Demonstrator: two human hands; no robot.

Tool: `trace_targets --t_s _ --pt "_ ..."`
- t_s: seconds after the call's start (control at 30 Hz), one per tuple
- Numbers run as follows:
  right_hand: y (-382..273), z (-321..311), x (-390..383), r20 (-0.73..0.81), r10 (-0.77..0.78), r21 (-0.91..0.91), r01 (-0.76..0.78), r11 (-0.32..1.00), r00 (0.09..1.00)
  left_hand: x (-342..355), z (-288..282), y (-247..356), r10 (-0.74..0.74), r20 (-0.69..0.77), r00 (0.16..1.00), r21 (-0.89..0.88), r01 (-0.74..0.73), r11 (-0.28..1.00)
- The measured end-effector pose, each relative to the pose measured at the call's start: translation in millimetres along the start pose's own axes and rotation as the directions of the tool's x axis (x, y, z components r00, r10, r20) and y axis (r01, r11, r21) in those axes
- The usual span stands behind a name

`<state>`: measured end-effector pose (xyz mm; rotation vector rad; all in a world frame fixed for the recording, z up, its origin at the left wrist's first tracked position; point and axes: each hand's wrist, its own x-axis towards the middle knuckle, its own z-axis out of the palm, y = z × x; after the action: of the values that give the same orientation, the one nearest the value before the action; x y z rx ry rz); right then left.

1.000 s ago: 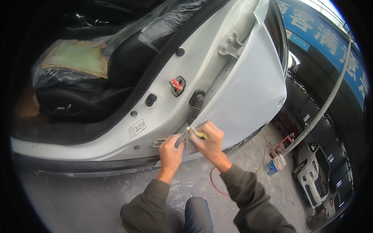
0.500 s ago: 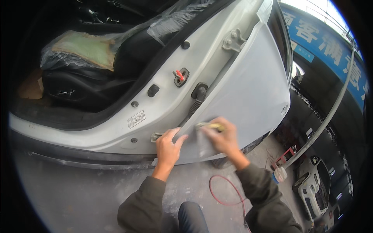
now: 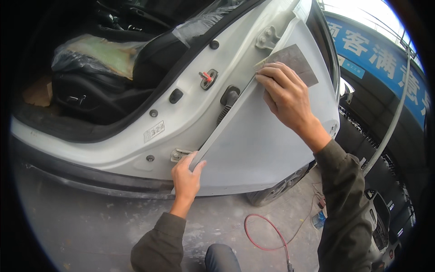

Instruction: The person sands the exterior surface of a white car door using a sanding block. They work systematically across the door panel, edges, and around the handle area, smoothing the surface in preparation for painting.

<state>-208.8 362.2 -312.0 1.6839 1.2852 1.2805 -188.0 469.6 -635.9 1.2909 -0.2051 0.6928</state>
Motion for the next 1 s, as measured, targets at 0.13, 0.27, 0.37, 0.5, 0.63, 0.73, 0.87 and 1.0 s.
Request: trace_targets --t_s 0.13,0.27,0.37,0.5,0.63,0.73,0.87,1.0 --pt "-32.9 24.4 -18.0 -0.082 0.018 0.065 -0.013 0.998 0.996 3.5 -3.4 -7.7 0.024 0.009 1.0 -0.002 -0.024 1.0" --pt "-116.4 58.9 -58.8 -0.077 -0.044 0.189 0.058 0.98 0.996 5.2 -5.3 -3.0 0.045 0.037 0.998 0.054 -0.046 0.997" --pt "-145.3 67.5 -69.5 0.005 -0.115 0.213 0.112 0.971 0.993 8.8 -9.8 -5.6 0.07 0.041 0.997 0.108 -0.074 0.991" --pt "-60.1 46.4 -55.6 -0.062 -0.202 0.029 0.204 0.979 0.977 8.9 -3.9 -9.7 0.039 0.056 0.998 0.069 -0.043 0.997" --pt "-39.9 34.6 -39.0 -0.106 0.073 -0.029 -0.077 0.997 0.992 8.4 -7.7 -5.3 0.022 0.075 0.997 0.047 -0.025 0.999" --pt "-103.3 75.3 -66.1 -0.204 0.187 0.063 -0.177 0.982 0.961 10.1 -12.6 -14.1 0.051 0.059 0.997 0.079 -0.055 0.995" --pt "-182.8 84.7 -97.1 0.032 -0.005 0.205 -0.001 0.979 0.999 9.6 -8.9 -13.4 0.128 0.049 0.991 0.172 -0.134 0.976" --pt "-108.9 75.3 -80.1 -0.031 -0.161 0.13 0.164 0.978 0.986 6.0 -25.6 -10.7 0.06 0.053 0.997 0.158 -0.067 0.985"
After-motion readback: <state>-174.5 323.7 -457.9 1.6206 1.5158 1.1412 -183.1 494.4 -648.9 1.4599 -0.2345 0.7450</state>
